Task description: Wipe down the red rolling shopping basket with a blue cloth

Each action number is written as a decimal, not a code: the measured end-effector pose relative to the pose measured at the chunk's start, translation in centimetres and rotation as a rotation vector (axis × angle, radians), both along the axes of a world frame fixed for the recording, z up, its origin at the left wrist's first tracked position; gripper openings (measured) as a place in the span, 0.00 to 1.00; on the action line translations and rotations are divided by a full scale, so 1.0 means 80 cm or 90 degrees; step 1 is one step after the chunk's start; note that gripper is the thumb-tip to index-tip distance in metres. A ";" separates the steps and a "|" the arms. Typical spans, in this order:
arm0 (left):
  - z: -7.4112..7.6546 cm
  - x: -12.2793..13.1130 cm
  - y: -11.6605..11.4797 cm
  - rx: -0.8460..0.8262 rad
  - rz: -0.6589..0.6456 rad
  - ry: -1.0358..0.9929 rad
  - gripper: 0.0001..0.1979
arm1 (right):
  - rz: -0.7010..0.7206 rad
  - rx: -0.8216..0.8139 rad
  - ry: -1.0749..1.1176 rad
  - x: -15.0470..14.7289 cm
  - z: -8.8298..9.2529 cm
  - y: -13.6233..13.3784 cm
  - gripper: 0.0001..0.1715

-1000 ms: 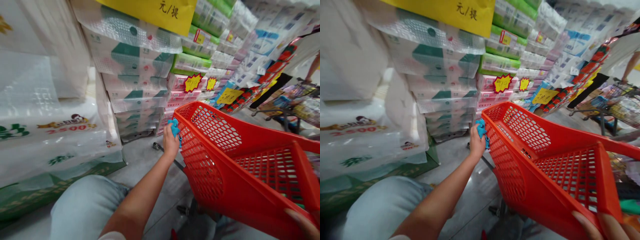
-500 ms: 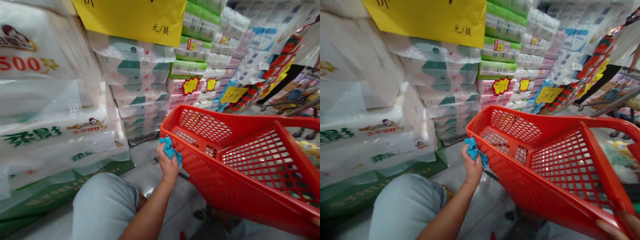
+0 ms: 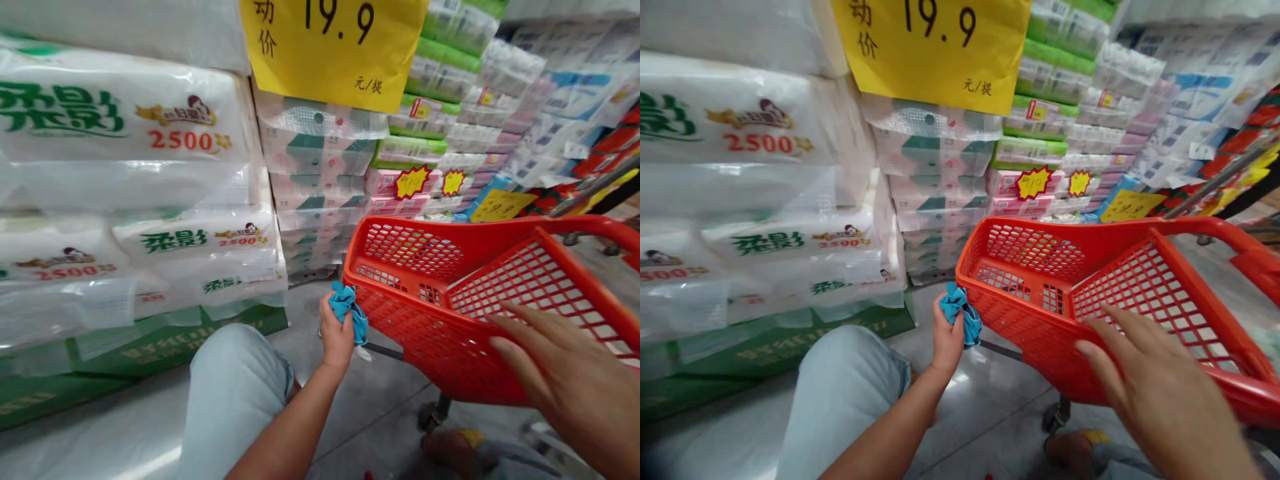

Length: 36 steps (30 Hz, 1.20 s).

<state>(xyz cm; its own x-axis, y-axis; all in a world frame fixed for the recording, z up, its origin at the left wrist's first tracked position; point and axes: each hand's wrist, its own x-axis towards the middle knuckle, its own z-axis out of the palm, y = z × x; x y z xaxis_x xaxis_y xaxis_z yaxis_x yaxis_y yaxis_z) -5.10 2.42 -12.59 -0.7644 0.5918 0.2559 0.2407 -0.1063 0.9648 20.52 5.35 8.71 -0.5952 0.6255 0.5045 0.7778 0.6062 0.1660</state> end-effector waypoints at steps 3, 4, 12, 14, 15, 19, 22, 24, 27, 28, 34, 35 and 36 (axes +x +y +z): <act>0.000 -0.005 0.004 -0.030 -0.003 -0.032 0.19 | 0.042 -0.081 -0.056 -0.118 -0.021 0.000 0.27; 0.002 -0.005 0.004 -0.035 -0.012 -0.038 0.19 | 0.038 -0.108 -0.072 -0.152 -0.028 0.001 0.27; 0.012 -0.015 0.012 -0.030 -0.061 -0.111 0.15 | -0.017 0.075 0.023 -0.205 -0.089 0.003 0.25; 0.017 -0.012 0.010 -0.032 -0.063 -0.136 0.12 | 0.030 0.119 0.027 -0.182 -0.095 -0.008 0.25; 0.020 -0.008 0.006 -0.031 -0.066 -0.142 0.11 | 0.053 0.130 0.029 -0.171 -0.096 -0.013 0.25; 0.034 0.015 -0.016 -0.010 -0.092 -0.120 0.18 | 0.103 0.129 0.039 -0.136 -0.095 -0.030 0.24; 0.032 0.019 -0.017 -0.014 -0.095 -0.090 0.21 | 0.118 0.100 0.042 -0.121 -0.092 -0.037 0.25; 0.028 0.012 -0.008 -0.032 -0.081 -0.081 0.17 | 0.126 0.067 0.033 -0.114 -0.088 -0.040 0.26; 0.033 0.000 0.006 -0.035 -0.080 -0.052 0.18 | 0.152 -0.012 -0.032 -0.109 -0.076 -0.042 0.27; 0.038 -0.003 0.009 -0.026 -0.086 -0.035 0.19 | 0.165 -0.045 -0.067 -0.108 -0.070 -0.041 0.28; 0.051 -0.015 0.032 -0.015 -0.133 0.004 0.22 | 0.256 -0.290 -0.301 -0.109 -0.040 -0.019 0.37; 0.046 -0.015 0.035 -0.032 -0.145 -0.008 0.20 | 0.272 -0.321 -0.327 -0.109 -0.037 -0.015 0.39; 0.041 -0.014 0.037 -0.047 -0.162 -0.019 0.19 | 0.289 -0.345 -0.348 -0.108 -0.035 -0.011 0.40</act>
<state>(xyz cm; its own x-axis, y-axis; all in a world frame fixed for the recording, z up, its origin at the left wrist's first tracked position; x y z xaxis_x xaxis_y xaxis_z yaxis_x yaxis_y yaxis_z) -6.19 5.35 -9.31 -0.5947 0.7824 0.1847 0.1861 -0.0895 0.9784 11.89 4.43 5.93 -0.9140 0.3416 -0.2190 0.3402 0.9393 0.0452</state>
